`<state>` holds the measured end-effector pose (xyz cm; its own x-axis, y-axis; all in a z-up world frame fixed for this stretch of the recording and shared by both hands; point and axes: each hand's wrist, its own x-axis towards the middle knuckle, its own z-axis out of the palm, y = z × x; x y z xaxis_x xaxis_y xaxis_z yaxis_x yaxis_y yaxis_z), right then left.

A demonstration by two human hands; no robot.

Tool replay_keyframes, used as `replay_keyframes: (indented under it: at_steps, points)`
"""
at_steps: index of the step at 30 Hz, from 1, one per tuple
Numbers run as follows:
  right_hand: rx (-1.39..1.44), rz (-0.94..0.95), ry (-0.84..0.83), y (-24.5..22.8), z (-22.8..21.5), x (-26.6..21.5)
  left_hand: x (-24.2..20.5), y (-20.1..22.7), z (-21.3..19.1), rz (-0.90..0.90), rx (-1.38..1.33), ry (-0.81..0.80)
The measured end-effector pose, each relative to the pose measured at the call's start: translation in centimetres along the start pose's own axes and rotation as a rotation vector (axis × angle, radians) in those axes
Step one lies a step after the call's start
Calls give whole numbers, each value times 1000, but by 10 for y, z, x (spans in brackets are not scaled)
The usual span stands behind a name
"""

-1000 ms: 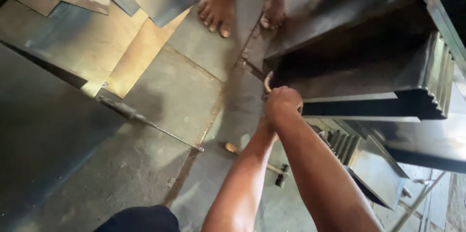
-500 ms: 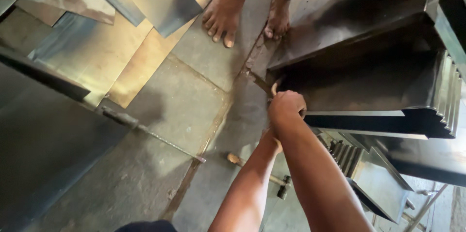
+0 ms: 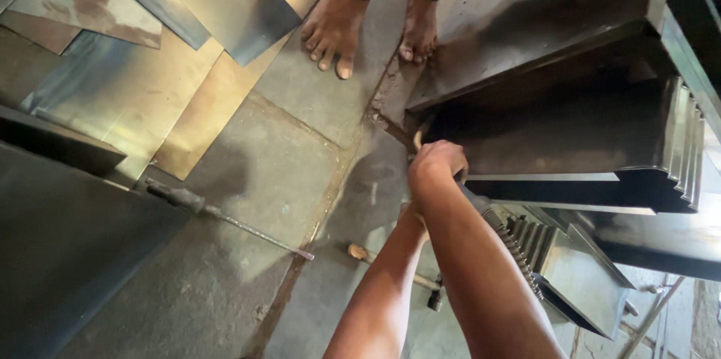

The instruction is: The person uses a welding torch to join metal components of a large stainless steel structure. They hold the torch with both hands to apply heat and filler to the seams, creating bright sparks and molten metal. The person occasionally repositions the metal pieces to access different joints.

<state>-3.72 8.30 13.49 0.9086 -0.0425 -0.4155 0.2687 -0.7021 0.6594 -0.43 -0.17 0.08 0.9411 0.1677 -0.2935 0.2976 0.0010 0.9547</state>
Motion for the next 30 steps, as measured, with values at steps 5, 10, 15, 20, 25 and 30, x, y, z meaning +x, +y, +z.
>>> replay_keyframes:
  at_steps: [5, 10, 15, 20, 25, 30]
  points:
    - [21, -48, 29, 3, -4, -8, -23, -9, 10, -18, 24, -10]
    - [-30, -38, 75, 5, -6, -15, -63, -26, 28, -59, 24, 2]
    - [-36, -48, 87, 10, -5, -21, -64, -46, 42, -55, 17, 11]
    - [-73, -44, 96, 7, -9, -23, -47, -56, 57, -78, -132, 1]
    - [-94, -58, 75, 8, -9, -27, -50, -43, 43, -84, 30, -44]
    - [-65, -32, 70, 9, -11, -24, -55, -34, 30, -95, 91, -72]
